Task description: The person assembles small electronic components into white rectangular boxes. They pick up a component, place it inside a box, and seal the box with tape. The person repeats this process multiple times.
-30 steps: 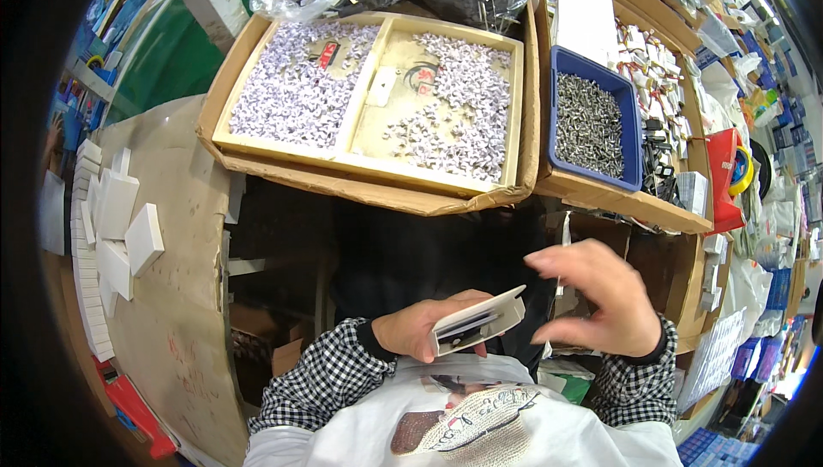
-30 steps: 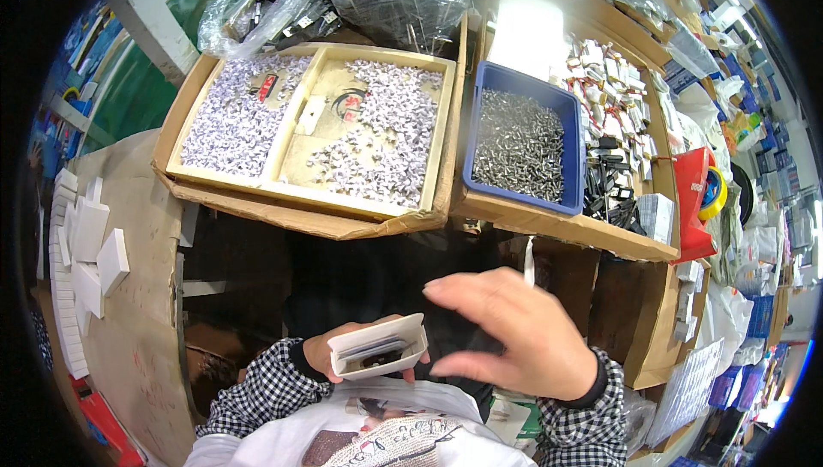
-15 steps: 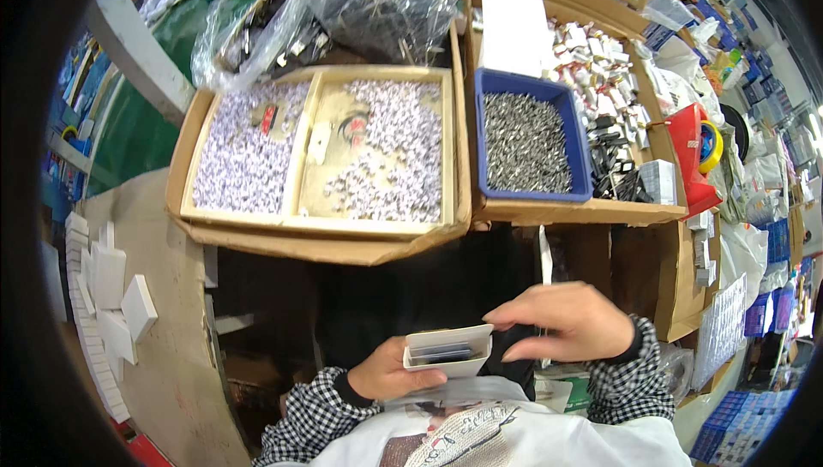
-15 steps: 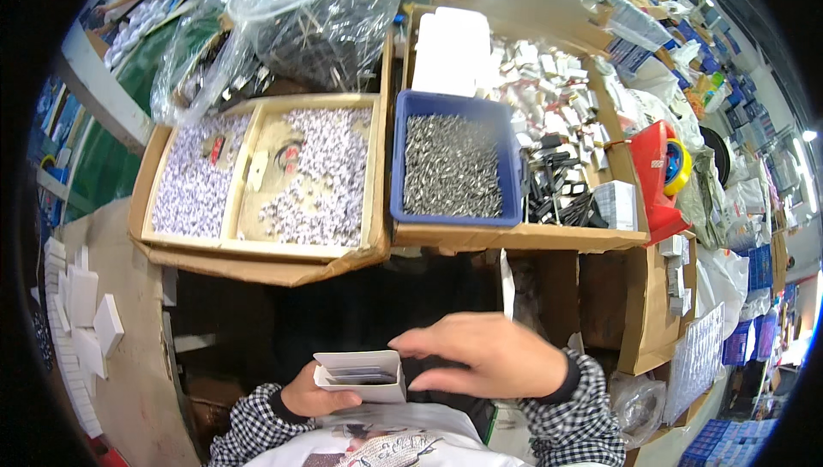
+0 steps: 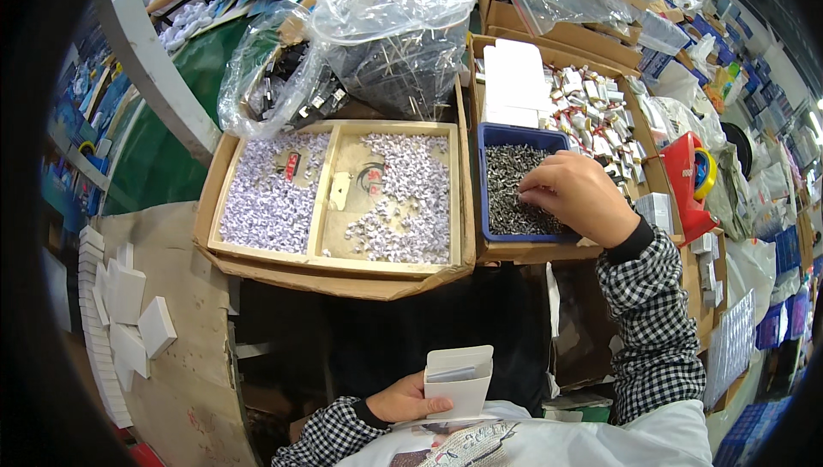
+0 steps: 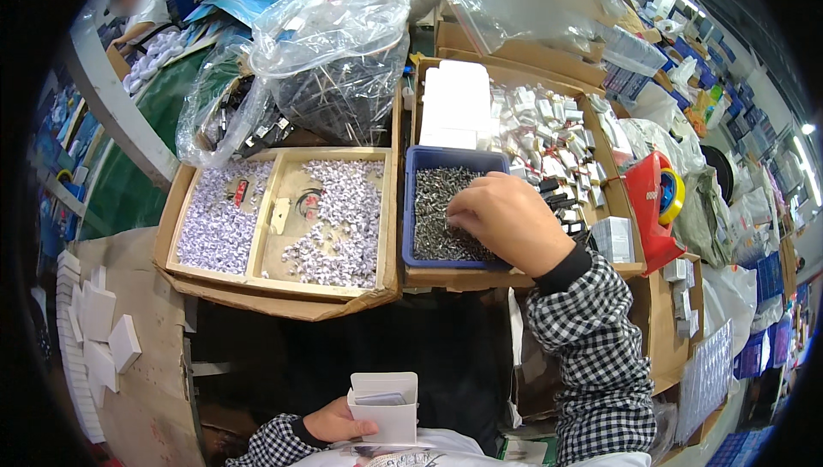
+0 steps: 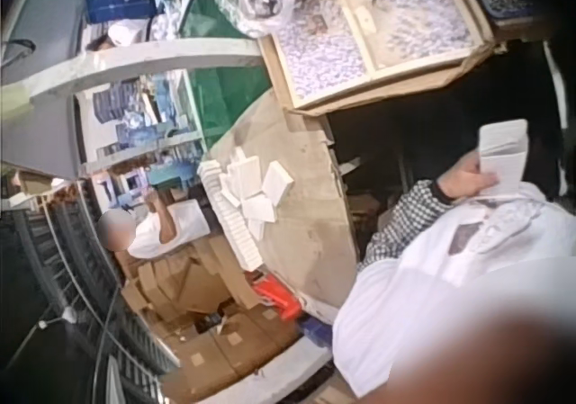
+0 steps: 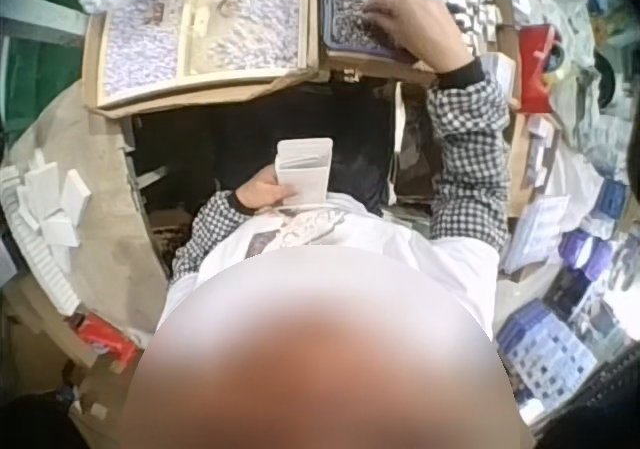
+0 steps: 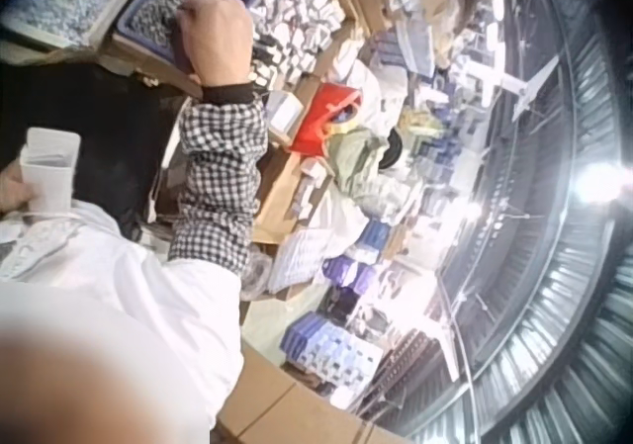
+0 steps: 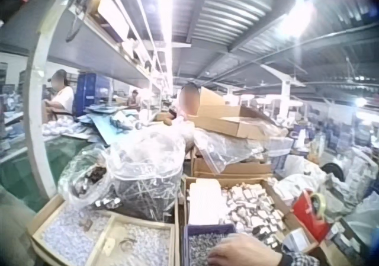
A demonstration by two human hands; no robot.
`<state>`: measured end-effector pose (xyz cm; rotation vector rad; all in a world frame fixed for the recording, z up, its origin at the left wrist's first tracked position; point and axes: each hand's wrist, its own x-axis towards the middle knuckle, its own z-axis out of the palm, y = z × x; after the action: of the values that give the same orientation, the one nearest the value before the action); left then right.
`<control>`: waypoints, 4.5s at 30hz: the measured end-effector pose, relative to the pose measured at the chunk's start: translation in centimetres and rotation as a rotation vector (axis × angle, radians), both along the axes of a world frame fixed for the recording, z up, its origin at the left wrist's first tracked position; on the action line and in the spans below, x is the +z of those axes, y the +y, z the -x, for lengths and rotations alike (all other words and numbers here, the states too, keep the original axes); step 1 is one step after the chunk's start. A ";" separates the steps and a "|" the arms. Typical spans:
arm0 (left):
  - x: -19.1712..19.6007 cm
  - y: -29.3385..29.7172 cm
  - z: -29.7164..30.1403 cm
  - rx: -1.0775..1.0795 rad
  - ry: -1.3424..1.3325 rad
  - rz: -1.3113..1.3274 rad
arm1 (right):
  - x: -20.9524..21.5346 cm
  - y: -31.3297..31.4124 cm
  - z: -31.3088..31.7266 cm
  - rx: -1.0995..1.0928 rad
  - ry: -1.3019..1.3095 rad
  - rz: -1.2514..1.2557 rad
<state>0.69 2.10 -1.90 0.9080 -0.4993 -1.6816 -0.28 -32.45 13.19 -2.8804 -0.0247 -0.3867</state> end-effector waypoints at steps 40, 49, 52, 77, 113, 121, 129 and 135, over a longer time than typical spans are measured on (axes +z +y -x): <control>2.4 4.4 -4.9 0.638 -0.039 -0.023 | 1.3 14.1 -19.5 0.488 0.104 -0.040; 1.0 4.1 -4.5 0.743 -0.071 0.194 | -0.7 13.8 -23.6 0.519 0.295 0.077; 1.2 4.4 -4.7 0.740 -0.083 0.161 | -0.7 13.7 -23.5 0.571 0.256 0.135; 1.1 4.5 -5.0 0.714 -0.089 0.170 | -0.1 14.5 -23.1 0.509 0.350 0.110; 1.8 3.8 -4.4 0.699 -0.069 0.208 | 1.5 10.8 -15.2 0.506 0.656 0.211; 1.1 3.9 -4.1 0.690 -0.103 0.182 | 2.4 10.5 -14.7 0.491 0.608 0.216; -0.3 4.0 -4.6 0.606 -0.106 -0.037 | 4.6 10.7 -13.8 0.516 0.271 0.112; 3.5 4.5 -5.0 0.736 -0.212 -0.051 | 6.2 12.7 -11.2 0.665 0.187 -0.172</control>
<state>5.68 6.55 1.56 1.1407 -0.2137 -0.9387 10.96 -19.78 19.35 -2.5281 -0.8400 0.0097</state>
